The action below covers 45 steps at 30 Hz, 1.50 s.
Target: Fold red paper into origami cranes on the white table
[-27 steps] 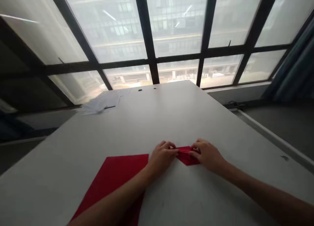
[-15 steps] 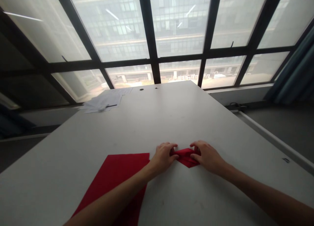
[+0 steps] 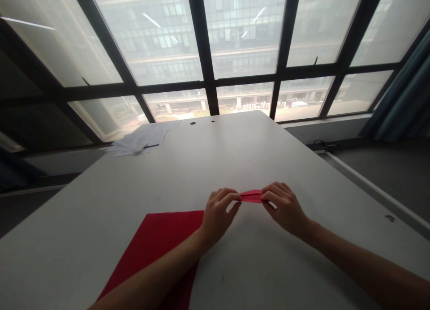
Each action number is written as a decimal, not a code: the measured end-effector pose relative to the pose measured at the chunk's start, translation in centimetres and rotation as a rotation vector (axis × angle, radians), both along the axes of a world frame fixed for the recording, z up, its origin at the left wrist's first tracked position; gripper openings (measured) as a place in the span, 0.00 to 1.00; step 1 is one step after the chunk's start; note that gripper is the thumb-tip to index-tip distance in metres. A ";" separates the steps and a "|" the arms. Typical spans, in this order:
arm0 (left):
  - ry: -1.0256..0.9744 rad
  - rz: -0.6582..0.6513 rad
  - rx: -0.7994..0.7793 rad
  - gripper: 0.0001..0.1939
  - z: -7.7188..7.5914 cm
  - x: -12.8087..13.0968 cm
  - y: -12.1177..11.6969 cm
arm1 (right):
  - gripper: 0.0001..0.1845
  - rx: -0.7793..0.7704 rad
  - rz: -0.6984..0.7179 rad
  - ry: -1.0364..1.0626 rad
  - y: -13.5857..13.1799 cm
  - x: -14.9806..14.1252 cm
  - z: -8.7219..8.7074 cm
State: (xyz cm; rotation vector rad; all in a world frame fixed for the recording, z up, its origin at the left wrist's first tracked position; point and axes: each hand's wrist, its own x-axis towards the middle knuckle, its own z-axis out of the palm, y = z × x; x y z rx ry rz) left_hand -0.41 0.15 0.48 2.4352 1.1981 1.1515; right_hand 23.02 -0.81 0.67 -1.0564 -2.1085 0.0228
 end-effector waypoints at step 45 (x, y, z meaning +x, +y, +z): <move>0.704 -0.215 -0.123 0.40 -0.4 0.0 -1.7 | 0.23 -0.141 -0.073 -0.509 -1.5 -1.2 -1.0</move>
